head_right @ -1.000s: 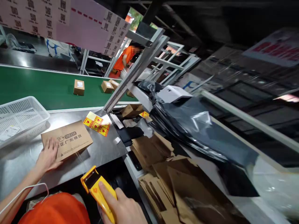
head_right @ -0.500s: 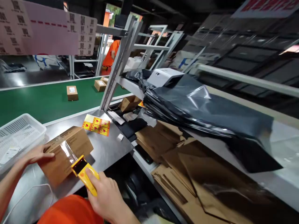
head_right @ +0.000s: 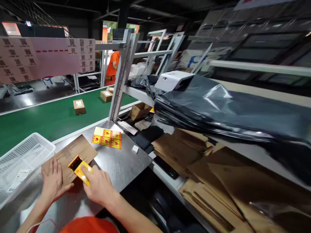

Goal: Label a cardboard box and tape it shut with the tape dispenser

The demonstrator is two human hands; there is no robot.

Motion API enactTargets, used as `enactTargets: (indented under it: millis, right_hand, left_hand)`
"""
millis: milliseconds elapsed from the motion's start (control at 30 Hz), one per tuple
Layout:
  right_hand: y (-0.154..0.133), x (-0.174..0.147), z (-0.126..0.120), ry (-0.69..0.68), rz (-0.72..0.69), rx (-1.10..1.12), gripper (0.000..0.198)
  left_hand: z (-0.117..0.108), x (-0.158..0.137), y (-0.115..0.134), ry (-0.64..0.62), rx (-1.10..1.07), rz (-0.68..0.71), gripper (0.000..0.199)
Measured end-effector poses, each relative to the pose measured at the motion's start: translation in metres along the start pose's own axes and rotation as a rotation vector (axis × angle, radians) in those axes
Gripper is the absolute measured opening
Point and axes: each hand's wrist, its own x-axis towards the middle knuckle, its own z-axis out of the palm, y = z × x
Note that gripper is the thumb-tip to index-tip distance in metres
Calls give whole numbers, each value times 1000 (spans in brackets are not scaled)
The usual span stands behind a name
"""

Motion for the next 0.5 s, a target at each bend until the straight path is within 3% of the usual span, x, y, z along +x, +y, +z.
enactTargets:
  millis: [133,367,500]
  right_hand:
    - [2,-8,18,-12,-12,10,75]
    - [67,-98,128,-105,84,125,77]
    - [79,-112,171,-93,139,214,78]
  left_hand:
    - [-9,25,-25,-85,-14,-7,118]
    - [-30,65,-67,-248,-46,35,121]
    - [-43,96,-102,-292,-246,60,119]
